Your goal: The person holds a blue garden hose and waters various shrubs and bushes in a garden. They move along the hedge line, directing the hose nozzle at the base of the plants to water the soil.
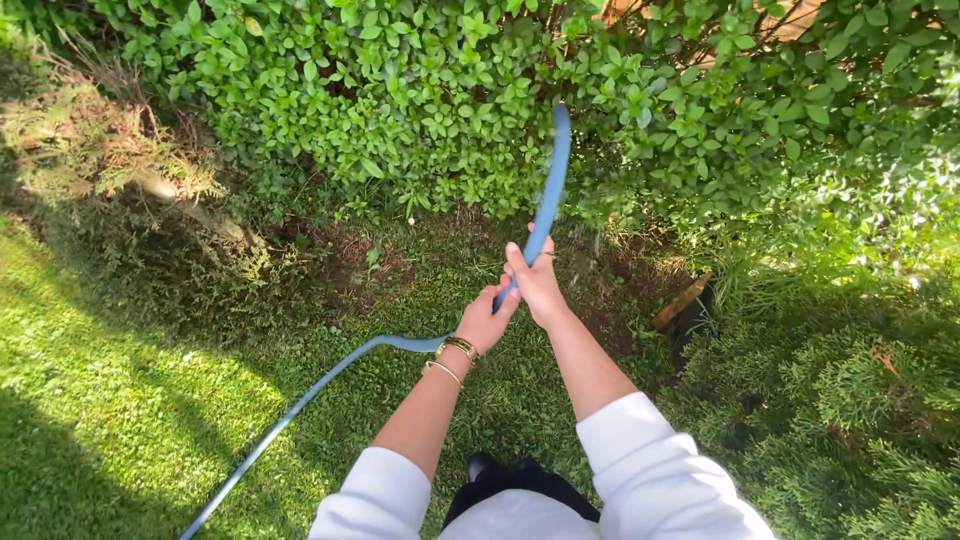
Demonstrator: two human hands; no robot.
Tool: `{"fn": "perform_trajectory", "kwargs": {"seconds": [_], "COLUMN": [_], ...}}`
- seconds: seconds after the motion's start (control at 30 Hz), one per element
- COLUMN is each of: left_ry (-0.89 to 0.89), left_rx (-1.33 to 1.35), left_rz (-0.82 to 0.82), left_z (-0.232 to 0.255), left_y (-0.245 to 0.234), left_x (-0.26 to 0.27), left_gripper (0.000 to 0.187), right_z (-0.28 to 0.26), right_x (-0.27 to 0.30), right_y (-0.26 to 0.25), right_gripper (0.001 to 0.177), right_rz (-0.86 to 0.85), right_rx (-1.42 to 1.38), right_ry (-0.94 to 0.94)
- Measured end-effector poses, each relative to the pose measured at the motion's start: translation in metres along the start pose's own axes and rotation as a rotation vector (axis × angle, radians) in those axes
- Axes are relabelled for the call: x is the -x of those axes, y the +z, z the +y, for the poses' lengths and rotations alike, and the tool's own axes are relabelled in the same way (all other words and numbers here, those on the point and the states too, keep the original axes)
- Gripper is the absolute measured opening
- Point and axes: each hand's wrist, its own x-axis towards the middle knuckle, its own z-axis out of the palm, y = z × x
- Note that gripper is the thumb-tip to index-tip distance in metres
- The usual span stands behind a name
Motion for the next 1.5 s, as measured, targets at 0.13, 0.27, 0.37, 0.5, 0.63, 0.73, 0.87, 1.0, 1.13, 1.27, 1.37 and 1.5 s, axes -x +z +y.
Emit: {"fn": "perform_trajectory", "kwargs": {"seconds": [0.13,0.27,0.37,0.5,0.63,0.73,0.87,1.0,1.13,1.27,1.37,1.5], "left_ry": [-0.043,-0.027,-0.021,-0.025,-0.021,-0.031,-0.056,-0.106,-0.128,-0.18,-0.179,-0.174], "left_rx": [0.018,0.091,0.058,-0.091,-0.094,-0.09,-0.063,0.012,0.074,0.173,0.197,0.186], "left_rz": [0.028,0.117,0.194,0.287,0.32,0.348,0.407,0.492,0.547,0.608,0.646,0.675], "left_z": [0.0,-0.022,-0.02,-0.013,-0.025,-0.028,-0.034,-0.037,-0.034,-0.022,-0.03,-0.034], "left_y": [-0.011,-0.011,-0.019,-0.032,-0.033,-0.035,-0.043,-0.046,-0.041,-0.03,-0.022,-0.026], "left_x": [0.002,-0.008,-0.007,-0.011,-0.018,-0.015,-0.006,0.01,0.03,0.042,0.04,0.04], "left_gripper": [0.072,0.066,0.059,0.054,0.054,0.054,0.054,0.049,0.04,0.037,0.041,0.051], "right_z": [0.003,-0.012,-0.029,-0.074,-0.103,-0.12,-0.132,-0.138,-0.092,-0.078,-0.105,-0.091], "right_x": [-0.009,-0.006,-0.003,0.009,0.014,0.016,0.02,0.041,0.007,0.01,0.038,0.031], "right_y": [0.01,0.026,0.025,0.022,0.005,-0.009,-0.026,-0.034,-0.044,-0.002,0.046,0.078], "right_gripper": [0.061,0.064,0.074,0.062,0.053,0.053,0.053,0.051,0.043,0.044,0.061,0.077], "right_rz": [-0.117,-0.181,-0.211,-0.211,-0.167,-0.133,-0.076,-0.041,-0.086,-0.232,-0.309,-0.452], "right_rx": [0.04,0.104,0.191,0.33,0.361,0.396,0.479,0.475,0.264,0.147,0.172,0.093], "right_ry": [-0.005,0.001,0.035,0.049,-0.03,-0.067,-0.06,-0.061,-0.088,0.046,0.113,0.138]}}
